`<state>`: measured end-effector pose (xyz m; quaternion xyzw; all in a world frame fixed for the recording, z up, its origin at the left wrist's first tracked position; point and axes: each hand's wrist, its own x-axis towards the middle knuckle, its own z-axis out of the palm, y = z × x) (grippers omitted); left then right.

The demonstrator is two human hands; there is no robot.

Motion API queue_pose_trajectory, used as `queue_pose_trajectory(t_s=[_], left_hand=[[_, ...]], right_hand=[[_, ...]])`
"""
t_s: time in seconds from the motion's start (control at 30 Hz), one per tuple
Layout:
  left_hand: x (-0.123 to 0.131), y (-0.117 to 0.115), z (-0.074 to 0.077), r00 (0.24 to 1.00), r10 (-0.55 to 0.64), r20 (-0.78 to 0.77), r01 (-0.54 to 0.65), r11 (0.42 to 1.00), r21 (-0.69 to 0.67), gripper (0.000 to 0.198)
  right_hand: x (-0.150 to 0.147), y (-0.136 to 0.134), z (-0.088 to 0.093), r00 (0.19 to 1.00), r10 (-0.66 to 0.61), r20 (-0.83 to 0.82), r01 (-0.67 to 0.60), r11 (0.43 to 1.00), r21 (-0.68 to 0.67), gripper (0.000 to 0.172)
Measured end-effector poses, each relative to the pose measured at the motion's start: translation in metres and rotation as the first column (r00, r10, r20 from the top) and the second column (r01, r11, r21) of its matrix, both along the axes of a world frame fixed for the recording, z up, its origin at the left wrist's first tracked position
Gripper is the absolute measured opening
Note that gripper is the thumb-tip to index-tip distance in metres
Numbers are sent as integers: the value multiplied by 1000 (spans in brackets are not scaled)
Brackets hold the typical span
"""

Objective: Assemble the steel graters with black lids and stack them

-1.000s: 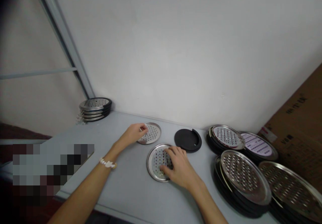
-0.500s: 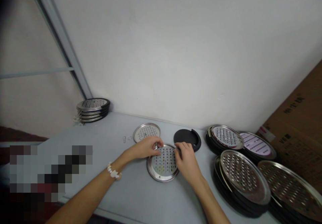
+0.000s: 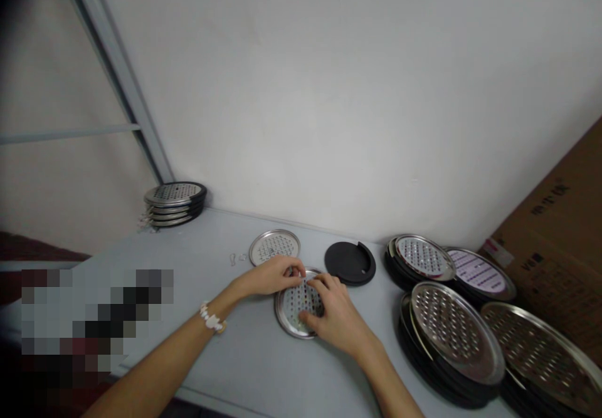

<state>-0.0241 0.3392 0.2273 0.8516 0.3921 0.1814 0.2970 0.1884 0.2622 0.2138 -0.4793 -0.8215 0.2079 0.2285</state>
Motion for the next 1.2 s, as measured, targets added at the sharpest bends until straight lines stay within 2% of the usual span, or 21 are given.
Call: queue_pose_trajectory(t_s=[0.1, 0.23, 0.47, 0.8, 1.0, 1.2], left_hand=[[1, 1, 0, 995, 92, 40, -94, 994, 61, 22], [0, 3, -4, 982, 191, 8, -190, 973, 132, 21], [-3, 3, -7, 980, 194, -34, -189, 975, 115, 21], [1, 4, -7, 986, 159, -43, -156, 985, 80, 24], [4, 0, -5, 992, 126, -29, -124, 990, 73, 25], [5, 0, -5, 990, 142, -23, -140, 988, 58, 25]], right_hand=[[0, 0, 0, 1000, 5, 5, -5, 1000, 6, 54], [-1, 0, -3, 1000, 7, 4, -7, 1000, 22, 54], [0, 1, -3, 1000, -12, 8, 12, 999, 37, 55], [-4, -4, 4, 990, 15, 141, -20, 999, 30, 60], [-7, -7, 6, 990, 35, 136, -41, 998, 41, 61], [-6, -5, 5, 993, 56, 106, -60, 998, 33, 59]])
